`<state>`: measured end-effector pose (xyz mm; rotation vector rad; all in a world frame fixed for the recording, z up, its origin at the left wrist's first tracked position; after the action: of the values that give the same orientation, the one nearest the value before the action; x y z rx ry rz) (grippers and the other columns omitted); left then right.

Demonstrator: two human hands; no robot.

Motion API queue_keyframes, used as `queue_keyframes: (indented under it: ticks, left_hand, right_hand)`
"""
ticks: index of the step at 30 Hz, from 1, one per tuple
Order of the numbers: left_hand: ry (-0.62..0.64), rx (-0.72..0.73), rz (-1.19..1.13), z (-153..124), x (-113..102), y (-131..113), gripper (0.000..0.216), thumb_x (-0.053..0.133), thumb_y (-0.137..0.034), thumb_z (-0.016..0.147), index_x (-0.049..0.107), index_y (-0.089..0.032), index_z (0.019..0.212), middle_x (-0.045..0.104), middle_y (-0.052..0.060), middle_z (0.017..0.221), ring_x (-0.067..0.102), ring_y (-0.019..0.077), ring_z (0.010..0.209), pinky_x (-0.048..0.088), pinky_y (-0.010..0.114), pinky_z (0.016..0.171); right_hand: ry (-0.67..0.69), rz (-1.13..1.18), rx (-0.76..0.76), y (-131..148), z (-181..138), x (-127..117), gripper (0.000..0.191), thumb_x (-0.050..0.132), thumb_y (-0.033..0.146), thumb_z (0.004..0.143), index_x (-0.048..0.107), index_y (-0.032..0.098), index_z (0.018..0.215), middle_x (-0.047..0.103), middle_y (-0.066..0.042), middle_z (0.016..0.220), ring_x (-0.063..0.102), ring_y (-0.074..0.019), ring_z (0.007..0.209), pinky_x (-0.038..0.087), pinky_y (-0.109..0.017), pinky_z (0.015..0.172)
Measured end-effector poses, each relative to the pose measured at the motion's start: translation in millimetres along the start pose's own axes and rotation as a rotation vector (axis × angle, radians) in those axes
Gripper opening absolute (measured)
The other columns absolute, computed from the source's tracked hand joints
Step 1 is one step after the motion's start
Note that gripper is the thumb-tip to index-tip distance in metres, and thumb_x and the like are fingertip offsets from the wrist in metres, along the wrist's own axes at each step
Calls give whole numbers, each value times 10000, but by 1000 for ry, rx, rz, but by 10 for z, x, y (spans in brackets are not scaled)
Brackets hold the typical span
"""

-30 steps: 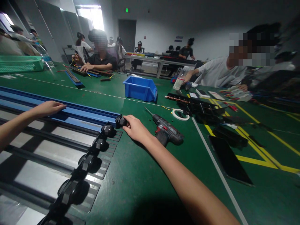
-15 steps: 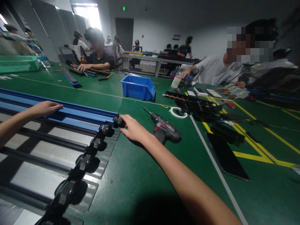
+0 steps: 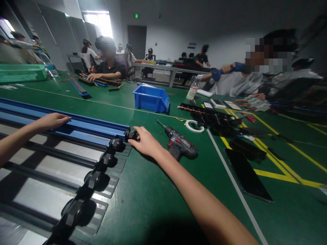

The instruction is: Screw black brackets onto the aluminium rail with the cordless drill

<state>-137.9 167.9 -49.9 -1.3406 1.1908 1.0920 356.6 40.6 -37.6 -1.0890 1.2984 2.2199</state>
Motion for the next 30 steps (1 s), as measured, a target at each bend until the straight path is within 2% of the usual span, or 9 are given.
queue_keyframes:
  ticks: [8, 12, 16, 23, 30]
  left_hand:
    - [-2, 6, -3, 6, 9, 13, 700, 376, -618, 899, 668, -85, 1247, 699, 129, 1178, 633, 263, 1039, 440, 282, 886]
    - [-9, 20, -3, 8, 11, 15, 701, 369, -624, 905, 673, -89, 1240, 701, 129, 1177, 632, 261, 1039, 437, 278, 904]
    - [-8, 12, 7, -36, -17, -44, 680, 357, -596, 916, 672, -87, 1240, 697, 124, 1186, 631, 260, 1041, 434, 279, 895]
    - [7, 6, 6, -34, -21, -49, 683, 344, -595, 926, 665, -85, 1249, 695, 124, 1186, 629, 247, 1033, 423, 268, 888]
    - [5, 8, -1, -1, 1, 0, 687, 370, -616, 910, 673, -91, 1234, 711, 120, 1136, 632, 250, 1005, 426, 266, 864]
  right_hand:
    - [-104, -42, 101, -53, 36, -19, 465, 640, 325, 888, 561, 105, 1290, 655, -84, 984, 607, -144, 745, 489, -300, 757]
    - [-57, -14, 143, -38, 27, -23, 444, 621, 306, 904, 548, 128, 1304, 680, -35, 820, 613, -148, 714, 454, -265, 684]
    - [-23, 2, 128, -25, 17, -4, 479, 623, 282, 897, 517, 153, 1346, 691, -17, 793, 623, -145, 697, 429, -247, 645]
    - [42, -1, 106, -20, 17, 12, 376, 614, 275, 896, 588, 172, 1256, 693, -5, 759, 630, -144, 677, 426, -244, 642]
    - [28, 29, 121, -42, 5, 17, 490, 620, 265, 884, 522, 164, 1354, 700, -19, 794, 639, -155, 711, 436, -250, 650]
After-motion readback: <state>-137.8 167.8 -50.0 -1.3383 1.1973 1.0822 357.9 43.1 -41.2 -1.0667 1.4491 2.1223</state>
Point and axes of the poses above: each hand's wrist, its own z-axis towards the middle knuckle, its own x-axis out of the palm, y = z × x, the point moved 3 cm from there along z, towards the middle knuckle
